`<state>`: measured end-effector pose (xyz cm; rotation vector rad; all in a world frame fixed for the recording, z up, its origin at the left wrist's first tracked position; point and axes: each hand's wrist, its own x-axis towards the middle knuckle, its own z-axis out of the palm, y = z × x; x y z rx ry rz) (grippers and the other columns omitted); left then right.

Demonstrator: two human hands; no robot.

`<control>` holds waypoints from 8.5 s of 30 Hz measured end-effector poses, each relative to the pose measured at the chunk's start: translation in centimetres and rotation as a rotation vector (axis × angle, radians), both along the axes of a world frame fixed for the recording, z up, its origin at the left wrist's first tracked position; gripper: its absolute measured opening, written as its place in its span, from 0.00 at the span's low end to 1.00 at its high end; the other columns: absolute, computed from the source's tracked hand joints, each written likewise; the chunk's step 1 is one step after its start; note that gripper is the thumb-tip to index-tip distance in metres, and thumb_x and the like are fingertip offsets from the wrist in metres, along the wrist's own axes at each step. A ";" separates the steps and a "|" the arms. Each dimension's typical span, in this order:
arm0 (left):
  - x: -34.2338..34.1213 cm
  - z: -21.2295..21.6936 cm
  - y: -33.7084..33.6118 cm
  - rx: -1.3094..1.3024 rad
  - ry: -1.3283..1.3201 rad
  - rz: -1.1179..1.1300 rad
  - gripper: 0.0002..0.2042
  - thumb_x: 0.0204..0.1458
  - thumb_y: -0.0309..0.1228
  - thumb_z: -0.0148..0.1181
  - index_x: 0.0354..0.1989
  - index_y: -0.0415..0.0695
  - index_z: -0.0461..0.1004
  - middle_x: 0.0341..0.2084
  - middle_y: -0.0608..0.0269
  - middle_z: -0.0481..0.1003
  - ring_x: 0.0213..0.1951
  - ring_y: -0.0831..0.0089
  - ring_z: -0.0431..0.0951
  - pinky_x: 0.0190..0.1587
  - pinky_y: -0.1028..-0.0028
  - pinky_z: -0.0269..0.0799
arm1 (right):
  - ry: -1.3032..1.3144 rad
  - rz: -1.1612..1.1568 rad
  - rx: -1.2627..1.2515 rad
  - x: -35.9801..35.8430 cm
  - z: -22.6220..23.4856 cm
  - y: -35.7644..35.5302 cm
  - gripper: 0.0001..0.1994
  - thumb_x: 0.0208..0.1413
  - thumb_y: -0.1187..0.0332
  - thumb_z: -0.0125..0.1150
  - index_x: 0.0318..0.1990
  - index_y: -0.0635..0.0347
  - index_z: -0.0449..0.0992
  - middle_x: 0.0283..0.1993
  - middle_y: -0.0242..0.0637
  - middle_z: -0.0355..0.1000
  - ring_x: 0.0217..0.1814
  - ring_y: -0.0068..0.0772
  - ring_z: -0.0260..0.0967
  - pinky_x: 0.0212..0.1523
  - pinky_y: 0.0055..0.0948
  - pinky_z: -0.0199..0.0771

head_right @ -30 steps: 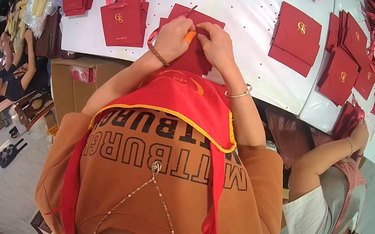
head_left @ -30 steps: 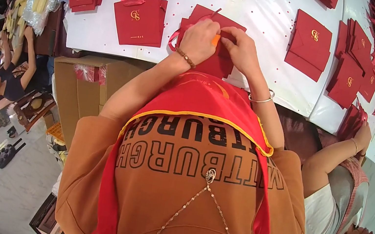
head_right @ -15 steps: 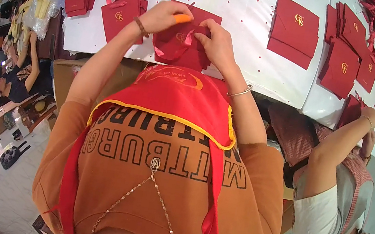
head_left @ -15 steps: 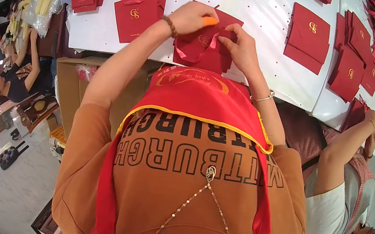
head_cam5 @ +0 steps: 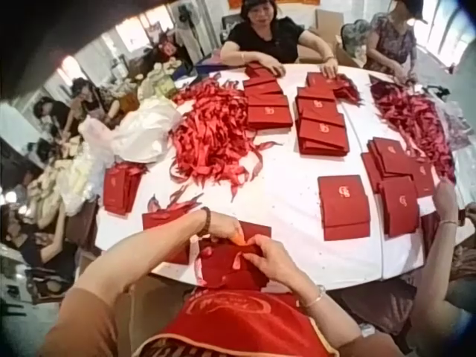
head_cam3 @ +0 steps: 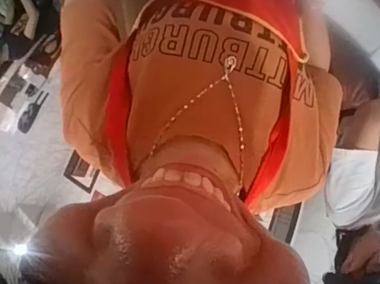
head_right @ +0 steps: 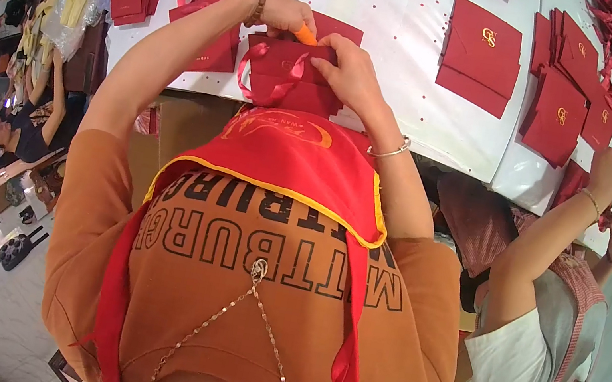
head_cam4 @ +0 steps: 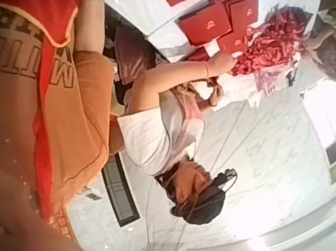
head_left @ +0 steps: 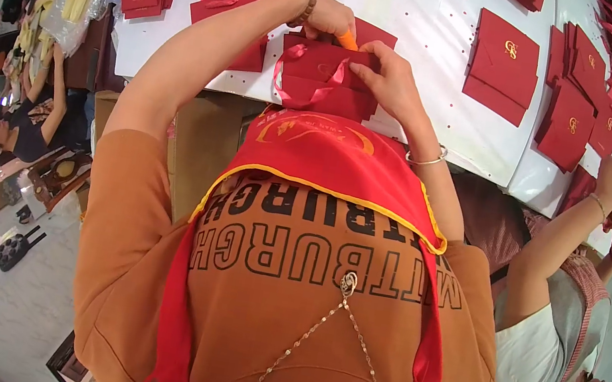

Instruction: Tying red ribbons onto red gift bags at a workstation.

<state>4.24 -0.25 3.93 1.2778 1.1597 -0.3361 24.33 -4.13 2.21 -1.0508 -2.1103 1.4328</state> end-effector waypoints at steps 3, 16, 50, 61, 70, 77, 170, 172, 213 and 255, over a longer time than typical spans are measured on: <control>0.4 0.4 -0.2 0.004 0.028 0.050 0.08 0.43 0.33 0.51 0.29 0.46 0.75 0.12 0.73 0.64 0.11 0.82 0.56 0.12 0.80 0.51 | -0.003 0.008 -0.101 0.0 0.9 0.0 0.17 0.42 0.62 0.64 0.36 0.64 0.70 0.26 0.40 0.68 0.26 0.30 0.64 0.29 0.26 0.64; 0.1 0.7 -0.4 -0.023 -0.050 0.078 0.09 0.47 0.36 0.52 0.24 0.46 0.74 0.10 0.78 0.59 0.13 0.85 0.58 0.14 0.82 0.52 | -0.067 -0.096 0.178 -1.0 0.5 -0.9 0.16 0.40 0.61 0.66 0.32 0.64 0.72 0.25 0.44 0.69 0.25 0.38 0.67 0.28 0.31 0.66; 1.7 -0.2 -5.0 0.757 0.060 0.235 0.11 0.49 0.33 0.49 0.27 0.39 0.73 0.20 0.66 0.72 0.26 0.78 0.70 0.32 0.78 0.64 | 0.114 -0.056 -0.039 -0.3 -0.9 -0.4 0.08 0.46 0.70 0.61 0.33 0.64 0.74 0.24 0.33 0.69 0.24 0.20 0.61 0.26 0.21 0.62; -1.2 -0.7 -2.2 0.492 -0.121 0.525 0.10 0.51 0.34 0.49 0.27 0.41 0.73 0.18 0.69 0.70 0.21 0.83 0.67 0.25 0.81 0.62 | 0.122 -0.046 -0.055 -0.2 -0.7 -0.6 0.09 0.46 0.69 0.60 0.33 0.63 0.73 0.27 0.41 0.67 0.27 0.38 0.66 0.29 0.30 0.65; 1.6 -1.6 -2.5 0.532 -0.095 0.595 0.11 0.51 0.35 0.48 0.27 0.41 0.70 0.17 0.67 0.69 0.18 0.82 0.66 0.20 0.81 0.60 | 0.061 -0.100 0.643 -0.3 0.0 -0.6 0.10 0.42 0.70 0.62 0.35 0.58 0.73 0.37 0.41 0.68 0.38 0.41 0.66 0.39 0.32 0.66; 1.7 -1.0 -2.2 0.507 -0.111 0.625 0.11 0.51 0.35 0.49 0.25 0.41 0.70 0.15 0.68 0.67 0.15 0.81 0.65 0.18 0.80 0.59 | 0.244 0.004 -0.110 -0.6 -0.2 -1.6 0.22 0.45 0.75 0.59 0.49 0.57 0.61 0.48 0.37 0.67 0.38 0.28 0.65 0.39 0.24 0.64; 0.2 -1.5 -10.9 0.845 -0.026 0.926 0.06 0.49 0.24 0.53 0.34 0.38 0.73 0.23 0.66 0.73 0.23 0.83 0.69 0.25 0.83 0.64 | -0.513 0.103 0.403 -4.5 1.2 1.8 0.21 0.35 0.55 0.66 0.40 0.51 0.72 0.35 0.35 0.70 0.40 0.36 0.67 0.40 0.37 0.57; 0.5 -1.7 -11.0 0.849 -0.021 0.949 0.06 0.47 0.25 0.54 0.33 0.39 0.74 0.24 0.60 0.75 0.24 0.75 0.73 0.27 0.78 0.67 | -0.515 0.170 0.248 -4.8 1.2 2.3 0.22 0.36 0.55 0.66 0.41 0.52 0.72 0.34 0.35 0.72 0.39 0.35 0.69 0.40 0.37 0.59; 1.9 1.6 -8.7 1.033 0.399 0.361 0.05 0.41 0.22 0.50 0.28 0.38 0.69 0.24 0.49 0.73 0.30 0.54 0.74 0.31 0.60 0.68 | -0.367 0.160 0.126 -4.6 2.3 1.7 0.17 0.41 0.61 0.61 0.42 0.47 0.75 0.32 0.37 0.74 0.37 0.39 0.70 0.40 0.37 0.67; -2.2 0.1 -3.2 0.508 0.174 0.317 0.10 0.44 0.33 0.53 0.27 0.39 0.76 0.18 0.62 0.73 0.22 0.75 0.69 0.25 0.74 0.63 | -0.035 0.306 0.303 -2.9 2.1 0.5 0.09 0.45 0.62 0.59 0.34 0.50 0.76 0.26 0.31 0.72 0.28 0.30 0.65 0.40 0.30 0.49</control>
